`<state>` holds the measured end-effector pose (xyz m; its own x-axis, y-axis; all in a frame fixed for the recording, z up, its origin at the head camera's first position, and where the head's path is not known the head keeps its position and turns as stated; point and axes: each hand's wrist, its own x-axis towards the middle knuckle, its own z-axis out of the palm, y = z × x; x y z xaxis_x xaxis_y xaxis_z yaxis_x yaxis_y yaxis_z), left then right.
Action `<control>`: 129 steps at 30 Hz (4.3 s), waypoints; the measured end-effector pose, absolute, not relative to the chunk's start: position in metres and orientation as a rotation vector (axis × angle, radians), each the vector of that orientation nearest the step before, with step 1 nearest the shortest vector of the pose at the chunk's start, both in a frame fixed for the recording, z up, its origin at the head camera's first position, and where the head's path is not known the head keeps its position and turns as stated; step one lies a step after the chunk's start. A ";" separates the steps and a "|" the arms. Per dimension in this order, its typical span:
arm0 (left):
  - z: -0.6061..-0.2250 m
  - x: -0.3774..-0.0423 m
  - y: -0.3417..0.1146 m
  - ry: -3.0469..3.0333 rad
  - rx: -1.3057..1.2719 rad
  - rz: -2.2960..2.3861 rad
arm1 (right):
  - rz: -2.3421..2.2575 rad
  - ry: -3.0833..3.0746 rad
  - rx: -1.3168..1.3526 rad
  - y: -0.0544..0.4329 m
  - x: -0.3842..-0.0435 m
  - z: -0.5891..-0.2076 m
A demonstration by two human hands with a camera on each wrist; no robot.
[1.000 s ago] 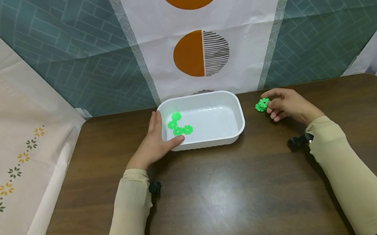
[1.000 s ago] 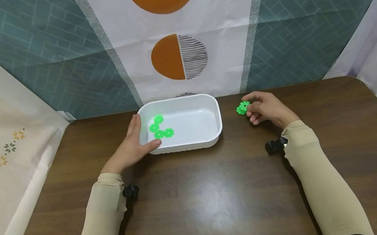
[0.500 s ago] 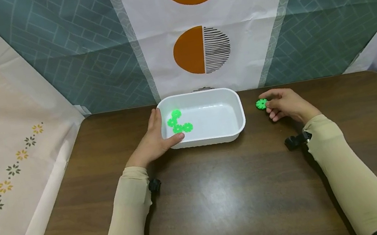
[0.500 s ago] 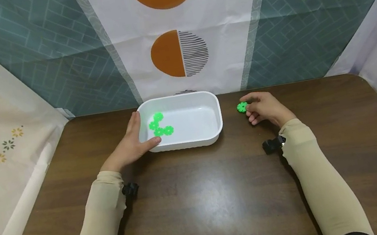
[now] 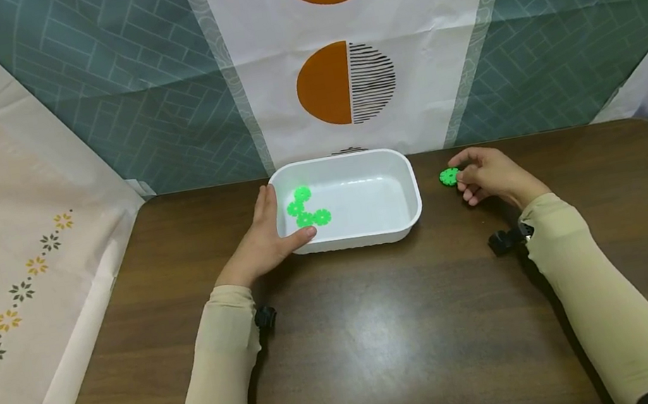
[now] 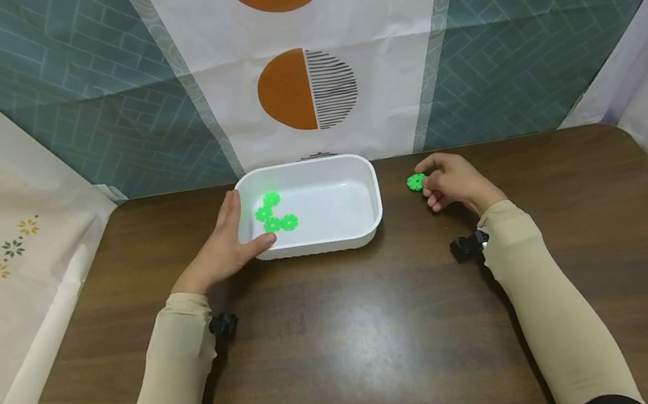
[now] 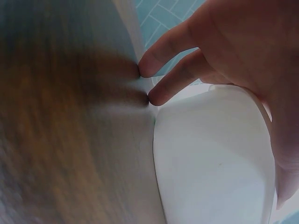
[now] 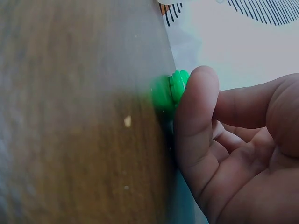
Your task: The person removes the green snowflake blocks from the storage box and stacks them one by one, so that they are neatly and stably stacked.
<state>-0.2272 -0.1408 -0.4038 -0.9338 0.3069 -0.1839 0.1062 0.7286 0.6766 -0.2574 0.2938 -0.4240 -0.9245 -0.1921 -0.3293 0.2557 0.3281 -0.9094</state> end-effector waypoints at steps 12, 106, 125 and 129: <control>-0.404 -0.227 -0.141 2.657 0.334 1.010 | -1.615 2.227 0.071 0.292 -0.259 -0.423; -0.403 -0.229 -0.146 2.608 0.367 1.037 | -1.451 2.431 -0.584 0.135 -0.273 -0.329; -0.407 -0.227 -0.143 2.595 0.413 1.027 | -1.123 2.402 -0.604 0.101 -0.306 -0.385; -0.403 -0.228 -0.144 2.608 0.405 1.028 | -0.905 2.396 -0.699 0.095 -0.311 -0.399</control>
